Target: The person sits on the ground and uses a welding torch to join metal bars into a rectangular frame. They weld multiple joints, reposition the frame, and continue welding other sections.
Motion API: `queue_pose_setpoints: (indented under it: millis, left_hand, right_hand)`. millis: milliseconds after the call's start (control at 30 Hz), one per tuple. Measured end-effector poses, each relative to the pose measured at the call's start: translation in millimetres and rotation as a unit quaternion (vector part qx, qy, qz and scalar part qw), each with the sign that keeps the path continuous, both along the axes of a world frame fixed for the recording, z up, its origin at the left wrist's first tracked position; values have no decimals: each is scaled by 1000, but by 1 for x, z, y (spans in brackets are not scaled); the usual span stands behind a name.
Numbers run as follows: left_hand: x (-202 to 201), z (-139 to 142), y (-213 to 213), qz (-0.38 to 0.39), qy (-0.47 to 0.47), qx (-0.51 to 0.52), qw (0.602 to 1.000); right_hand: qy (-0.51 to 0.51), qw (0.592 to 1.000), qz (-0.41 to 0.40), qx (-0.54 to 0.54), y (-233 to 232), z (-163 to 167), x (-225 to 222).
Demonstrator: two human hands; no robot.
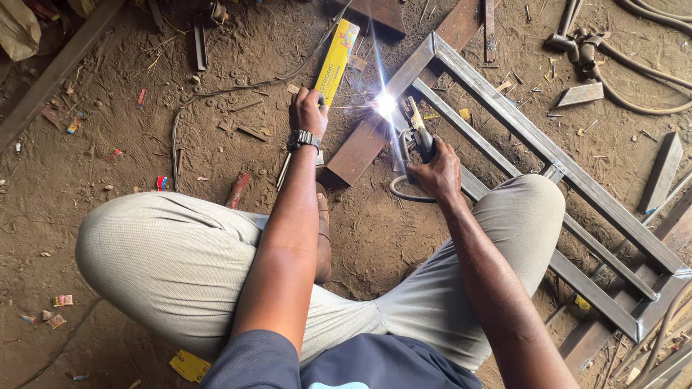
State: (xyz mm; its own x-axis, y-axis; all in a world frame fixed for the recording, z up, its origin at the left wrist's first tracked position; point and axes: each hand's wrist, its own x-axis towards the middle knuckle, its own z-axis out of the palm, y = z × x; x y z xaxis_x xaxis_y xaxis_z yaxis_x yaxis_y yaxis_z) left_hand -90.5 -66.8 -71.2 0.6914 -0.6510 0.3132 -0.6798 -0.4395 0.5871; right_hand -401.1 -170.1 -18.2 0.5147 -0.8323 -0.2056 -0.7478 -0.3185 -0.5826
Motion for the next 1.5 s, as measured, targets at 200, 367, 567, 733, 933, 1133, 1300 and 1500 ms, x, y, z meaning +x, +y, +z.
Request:
queue_pose_setpoints:
  millis: [200,367,567,733,933,1133,1300,1500]
  left_hand:
    - [0,2,-2,12,13,18,1000]
    - [-1,3,-1,17,1,18,1000]
    - [0,-1,-3,14,39,24,999]
    - [-1,-3,1,1,12,-2,1000]
    - [-1,-9,0,14,26,-1,1000]
    - [0,-17,-1,18,-16,-43,999]
    - [-1,-13,0,25,-2,-18,1000]
    - [-3,0,2,28,9,17,999]
  right_hand:
    - [7,1000,6,-18,3,8,6]
    - [40,999,-15,-8,7,18,9]
    - [4,999,15,-50,4,9,6]
    - [64,998,18,-15,-1,-2,2]
    - [25,999,16,-39,4,1,3]
    - [61,998,-2,-31,9,17,9]
    - [22,998,16,-59,9,19,9]
    - [-16,999,-8,-36,3,7,3]
